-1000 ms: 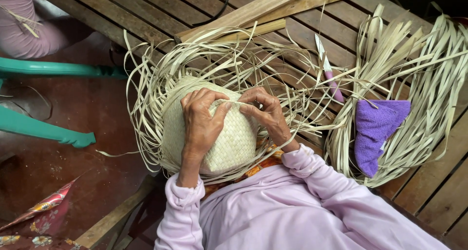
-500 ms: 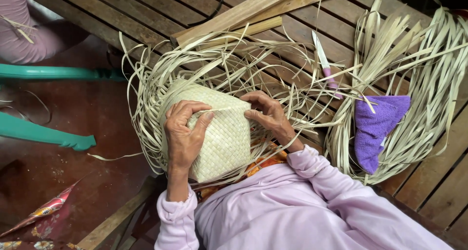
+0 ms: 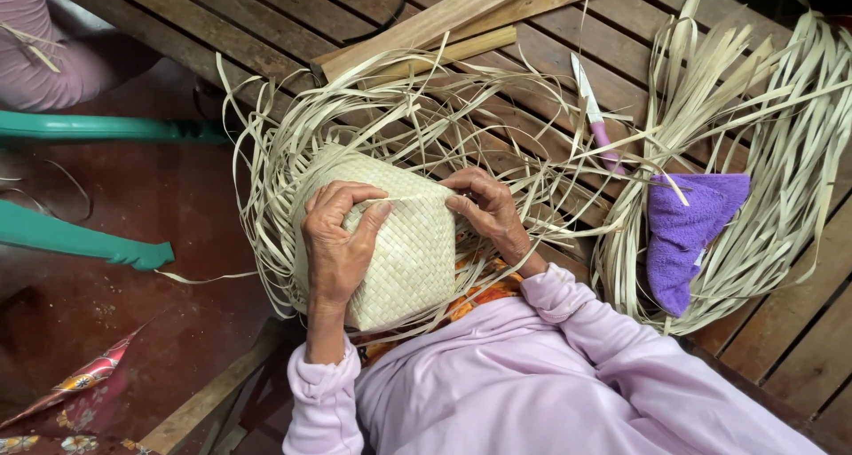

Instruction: Weaving a traditional hat using dried plant fibers on a wooden bench.

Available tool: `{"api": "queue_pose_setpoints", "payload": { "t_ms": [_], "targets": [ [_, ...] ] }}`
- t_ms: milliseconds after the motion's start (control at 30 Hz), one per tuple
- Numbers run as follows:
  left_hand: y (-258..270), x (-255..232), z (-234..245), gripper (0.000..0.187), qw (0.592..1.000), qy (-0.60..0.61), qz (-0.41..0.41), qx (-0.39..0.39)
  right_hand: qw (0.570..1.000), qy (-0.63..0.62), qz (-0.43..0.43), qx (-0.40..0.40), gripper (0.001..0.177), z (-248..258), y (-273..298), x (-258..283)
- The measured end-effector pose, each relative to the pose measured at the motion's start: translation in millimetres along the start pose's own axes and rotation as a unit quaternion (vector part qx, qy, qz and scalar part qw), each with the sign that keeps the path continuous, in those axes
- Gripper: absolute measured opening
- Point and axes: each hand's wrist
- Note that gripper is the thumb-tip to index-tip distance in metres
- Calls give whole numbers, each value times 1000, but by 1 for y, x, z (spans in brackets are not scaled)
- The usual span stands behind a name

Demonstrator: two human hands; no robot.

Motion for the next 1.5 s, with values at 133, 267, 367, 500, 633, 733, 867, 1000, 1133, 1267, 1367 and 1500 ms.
{"api": "queue_pose_setpoints", "payload": {
  "t_ms": [133,267,367,500,633,733,867,1000,1133,1267,1367,1500],
  "targets": [
    [1,1,-1,4,1000,-7,4,-2,999,-14,-41,-20,22,1,5,3],
    [1,-1,-1,4,1000,-9,8,-5,999,-2,-27,-29,21,0,7,-2],
    [1,-1,-1,4,1000,-10,10,-2,999,-1,-11,-34,19,-1,8,-14],
    [1,2,-2,4,1000,-10,10,0,999,2,15,-43,12,-3,7,-16],
    [0,6,-3,4,1000,-16,6,4,998,25,39,-48,8,-2,7,-17],
    [-1,5,-1,4,1000,-19,6,7,998,34,42,-40,6,1,5,-25],
    [-2,1,2,4,1000,-21,14,10,997,71,34,-8,18,8,-8,19],
    [-3,1,1,4,1000,-23,11,10,995,74,58,14,24,2,-8,9],
    [-2,2,0,4,1000,-29,9,9,994,55,93,8,16,-6,-11,9],
    [-3,3,-2,4,999,-27,10,17,994,65,85,14,8,-8,-7,4],
    [-2,8,-4,3,999,-30,13,17,993,71,89,16,7,-10,-7,9],
    [-3,9,-3,3,999,-33,17,18,991,86,97,19,7,-8,-7,-3]
  ]
}}
Point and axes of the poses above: each hand's wrist, its own y-axis away from the middle knuckle, its own z-axis out of the back of the hand, x = y × z, and after that the axes turned 7 degrees about -x, right-handed
